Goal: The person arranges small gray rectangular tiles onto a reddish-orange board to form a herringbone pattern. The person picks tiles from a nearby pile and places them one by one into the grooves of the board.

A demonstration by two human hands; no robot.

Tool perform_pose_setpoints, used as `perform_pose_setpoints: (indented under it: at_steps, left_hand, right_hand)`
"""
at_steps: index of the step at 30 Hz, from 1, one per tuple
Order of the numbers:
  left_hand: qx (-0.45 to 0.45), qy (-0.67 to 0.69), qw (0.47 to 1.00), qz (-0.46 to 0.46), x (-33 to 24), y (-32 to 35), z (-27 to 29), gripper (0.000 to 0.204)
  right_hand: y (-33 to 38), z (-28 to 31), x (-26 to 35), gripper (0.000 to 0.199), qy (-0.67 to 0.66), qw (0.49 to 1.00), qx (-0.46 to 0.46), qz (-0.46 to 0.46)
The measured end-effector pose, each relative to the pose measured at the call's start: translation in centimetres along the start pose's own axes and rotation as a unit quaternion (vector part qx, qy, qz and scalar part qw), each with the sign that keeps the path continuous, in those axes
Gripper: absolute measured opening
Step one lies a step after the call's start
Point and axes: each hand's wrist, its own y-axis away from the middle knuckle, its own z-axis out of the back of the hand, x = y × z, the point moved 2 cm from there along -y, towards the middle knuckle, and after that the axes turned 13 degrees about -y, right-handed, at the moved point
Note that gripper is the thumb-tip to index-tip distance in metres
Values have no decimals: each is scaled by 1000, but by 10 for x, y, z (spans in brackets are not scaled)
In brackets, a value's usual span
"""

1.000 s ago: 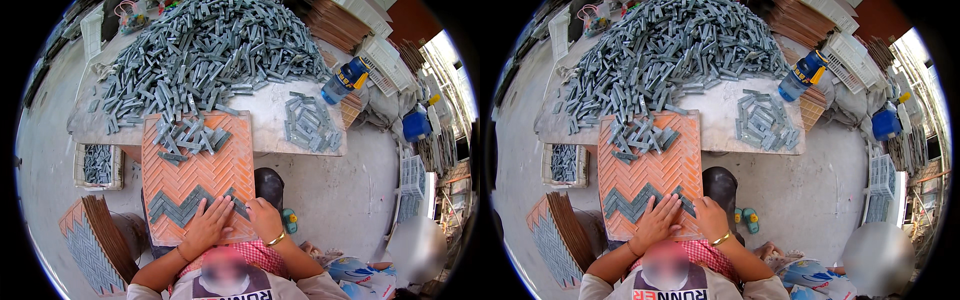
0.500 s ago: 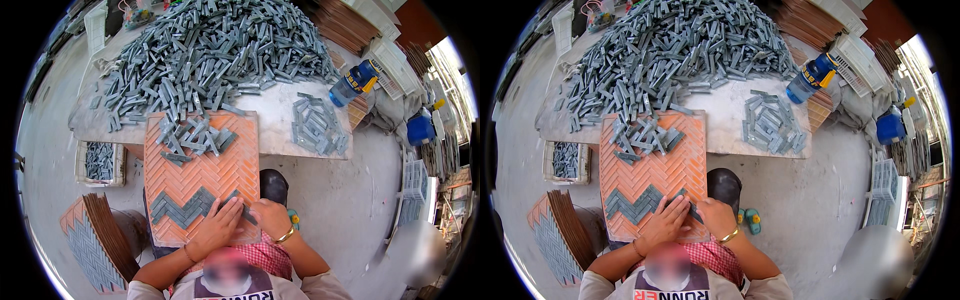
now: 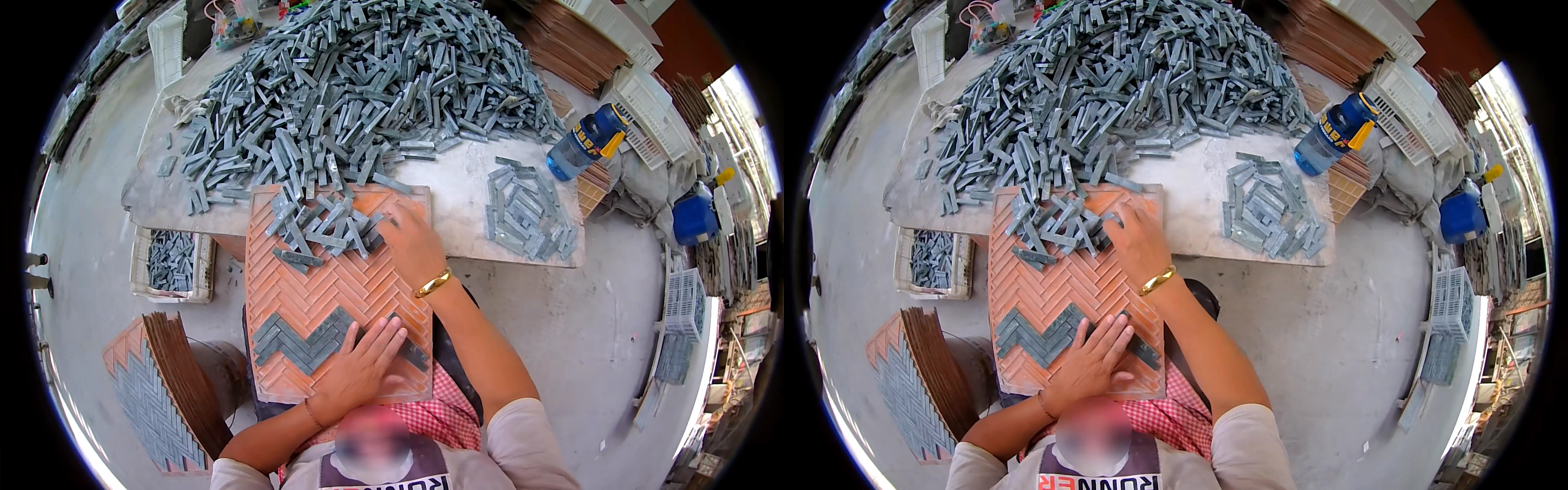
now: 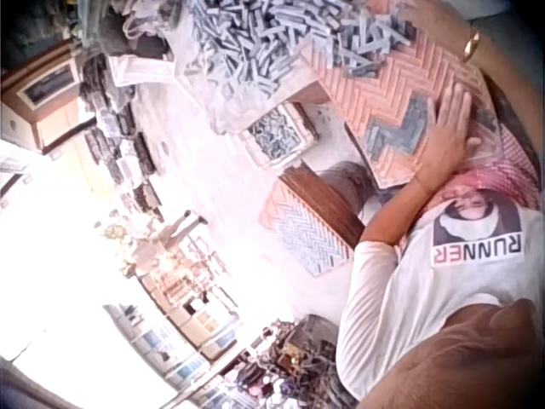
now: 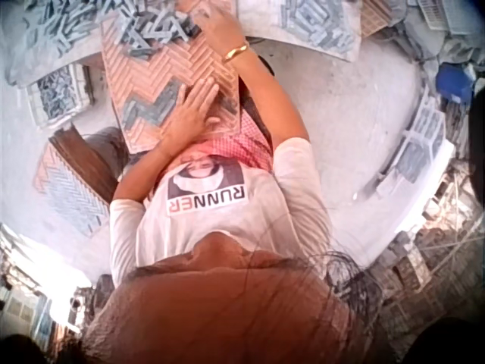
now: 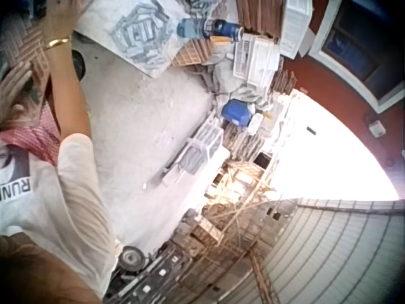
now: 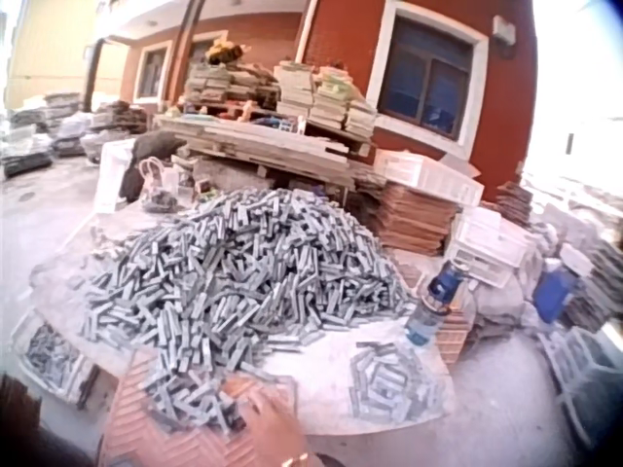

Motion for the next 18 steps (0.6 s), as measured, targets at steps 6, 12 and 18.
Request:
perform_pose_setpoints:
  at_steps: [6, 12, 18]
  left_hand:
    - [7, -30, 998, 63, 11, 34, -2, 74]
    - [31, -21, 998, 44, 5, 32, -1, 78]
    - [7, -6, 999, 39, 4, 33, -5, 78]
  right_hand:
    - [2, 5, -11, 10, -19, 987, 41, 154]
    - [-1, 4, -12, 13, 31, 992, 24, 121]
    - [3, 6, -14, 19, 14, 997, 14, 79]
